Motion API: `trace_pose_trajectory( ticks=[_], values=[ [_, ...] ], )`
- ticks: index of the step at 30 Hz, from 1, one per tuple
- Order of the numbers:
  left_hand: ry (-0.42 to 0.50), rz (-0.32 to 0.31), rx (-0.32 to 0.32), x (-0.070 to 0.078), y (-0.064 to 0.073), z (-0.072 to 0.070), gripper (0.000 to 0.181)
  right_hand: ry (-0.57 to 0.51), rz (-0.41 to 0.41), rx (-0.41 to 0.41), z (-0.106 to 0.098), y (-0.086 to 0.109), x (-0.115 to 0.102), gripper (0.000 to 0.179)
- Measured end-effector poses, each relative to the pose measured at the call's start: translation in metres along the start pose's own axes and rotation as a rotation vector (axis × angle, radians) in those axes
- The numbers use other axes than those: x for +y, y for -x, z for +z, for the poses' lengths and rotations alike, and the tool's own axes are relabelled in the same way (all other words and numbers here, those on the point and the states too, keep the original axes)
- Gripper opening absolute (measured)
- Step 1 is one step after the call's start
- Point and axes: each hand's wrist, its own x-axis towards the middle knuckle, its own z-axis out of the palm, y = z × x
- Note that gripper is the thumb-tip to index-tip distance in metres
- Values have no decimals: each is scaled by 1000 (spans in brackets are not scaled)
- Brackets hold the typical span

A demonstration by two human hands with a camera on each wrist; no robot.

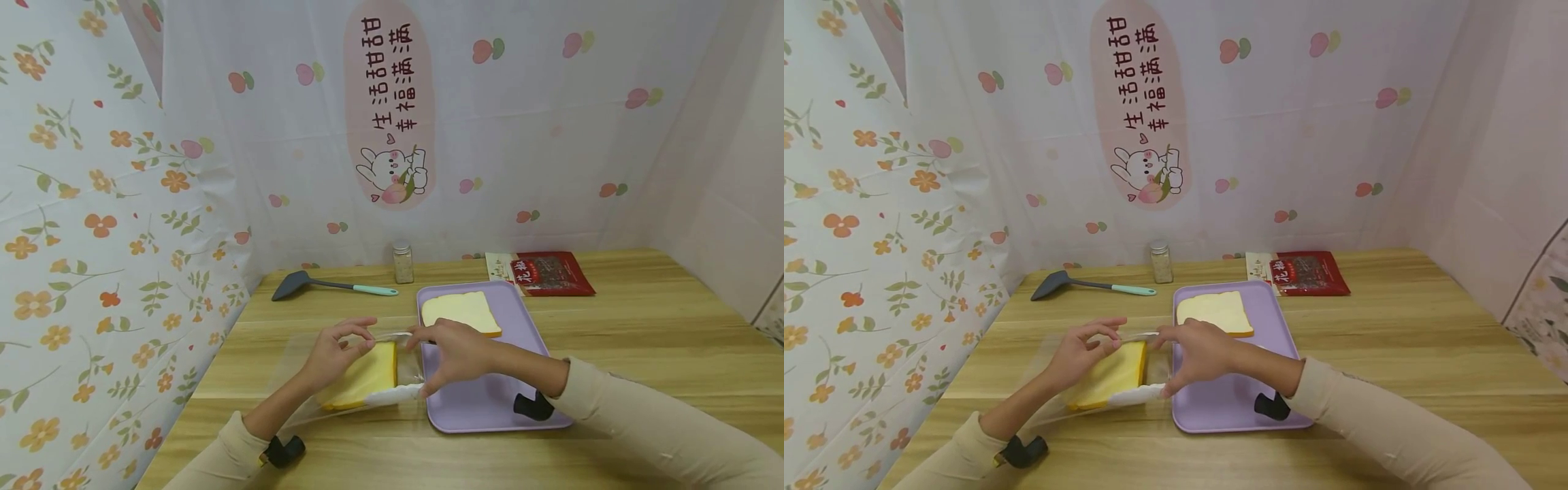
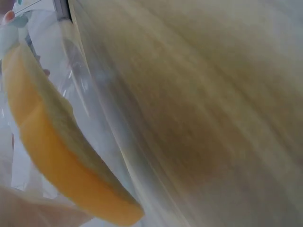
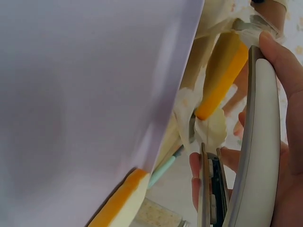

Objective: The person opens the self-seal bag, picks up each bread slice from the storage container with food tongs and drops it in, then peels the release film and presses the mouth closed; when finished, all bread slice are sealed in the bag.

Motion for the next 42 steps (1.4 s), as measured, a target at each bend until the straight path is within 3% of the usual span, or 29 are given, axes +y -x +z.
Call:
trace_pose_trajectory(
  ticks=[7,17,27,42],
  values=[
    [2,28,-2,2,2,2,7,-36,-42,-34,-2,-5,1,68],
    [-29,29,-4,2,3,0,8,-50,-15,-78,0,-9,3,73],
    [-56,5,-11,-1,1,-3,6,55,23,-36,-3,0,4,78],
    [-25,3,-28,-3,0,-1,7,75,25,17,-2,18,10,77]
  ],
)
